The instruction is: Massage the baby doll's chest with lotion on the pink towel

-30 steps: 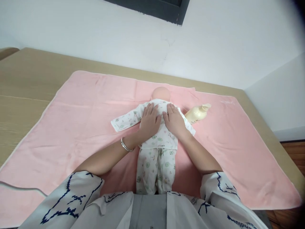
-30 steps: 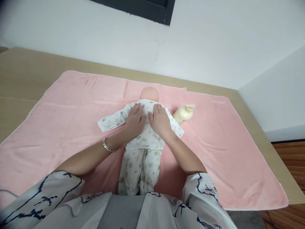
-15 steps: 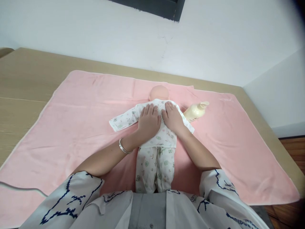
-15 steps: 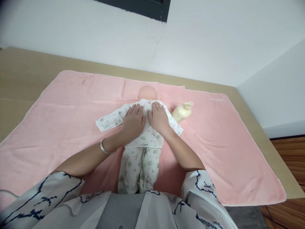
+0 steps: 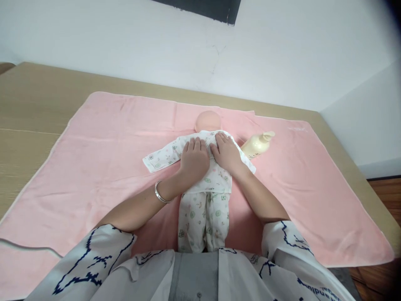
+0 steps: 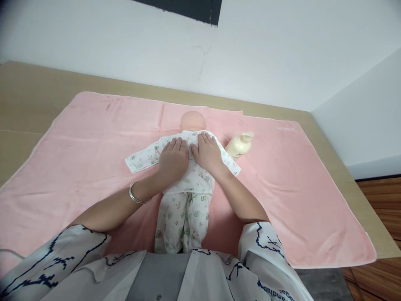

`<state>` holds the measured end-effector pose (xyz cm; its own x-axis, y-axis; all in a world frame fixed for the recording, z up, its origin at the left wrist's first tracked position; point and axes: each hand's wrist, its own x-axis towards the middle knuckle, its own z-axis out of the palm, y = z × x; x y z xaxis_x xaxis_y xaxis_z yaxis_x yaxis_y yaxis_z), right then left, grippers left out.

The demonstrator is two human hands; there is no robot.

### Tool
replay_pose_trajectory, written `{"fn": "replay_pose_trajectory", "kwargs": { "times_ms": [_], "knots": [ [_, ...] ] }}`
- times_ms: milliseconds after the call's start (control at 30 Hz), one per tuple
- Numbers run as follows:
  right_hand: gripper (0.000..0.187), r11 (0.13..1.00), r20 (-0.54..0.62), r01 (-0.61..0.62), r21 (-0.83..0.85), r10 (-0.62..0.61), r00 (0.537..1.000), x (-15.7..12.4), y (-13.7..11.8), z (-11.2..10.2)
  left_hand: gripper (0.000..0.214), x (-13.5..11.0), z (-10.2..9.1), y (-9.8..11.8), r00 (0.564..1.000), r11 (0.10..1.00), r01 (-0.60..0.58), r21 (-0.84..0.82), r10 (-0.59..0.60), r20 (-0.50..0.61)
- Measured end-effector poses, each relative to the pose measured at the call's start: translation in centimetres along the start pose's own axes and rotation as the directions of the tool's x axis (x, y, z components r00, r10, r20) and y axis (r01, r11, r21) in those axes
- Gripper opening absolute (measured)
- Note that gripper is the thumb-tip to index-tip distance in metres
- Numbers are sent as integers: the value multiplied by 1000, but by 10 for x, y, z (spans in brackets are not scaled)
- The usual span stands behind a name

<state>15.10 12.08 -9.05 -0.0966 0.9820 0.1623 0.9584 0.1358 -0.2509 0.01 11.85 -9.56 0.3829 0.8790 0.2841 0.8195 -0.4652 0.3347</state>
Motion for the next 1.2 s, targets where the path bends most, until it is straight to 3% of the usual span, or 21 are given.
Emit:
{"fn": "replay_pose_trajectory", "kwargs": {
  "times_ms": [200,367,567,867,1200],
  "knots": [
    [51,1000,-81,6,7,-6,997,-18,-24,5,54,20,4,-19,998,995,13,-103,-7,59],
    [52,999,-100,46,15,-44,994,-23,-29,6,55,29,16,-32,999,988,30,-152,-31,-7],
    [60,998,-51,-13,65,16,999,-5,-9,8,55,24,17,-29,1000,990,21,-142,-24,-20],
    [59,997,-52,-15,77,19,998,-7,-11,10,54,25,18,-29,999,990,16,-140,-23,-45],
    [58,996,4,-16,84,16,1000,2,-7,0,55,-1,7,-6,998,996,48,-80,-51,-32]
  ]
}}
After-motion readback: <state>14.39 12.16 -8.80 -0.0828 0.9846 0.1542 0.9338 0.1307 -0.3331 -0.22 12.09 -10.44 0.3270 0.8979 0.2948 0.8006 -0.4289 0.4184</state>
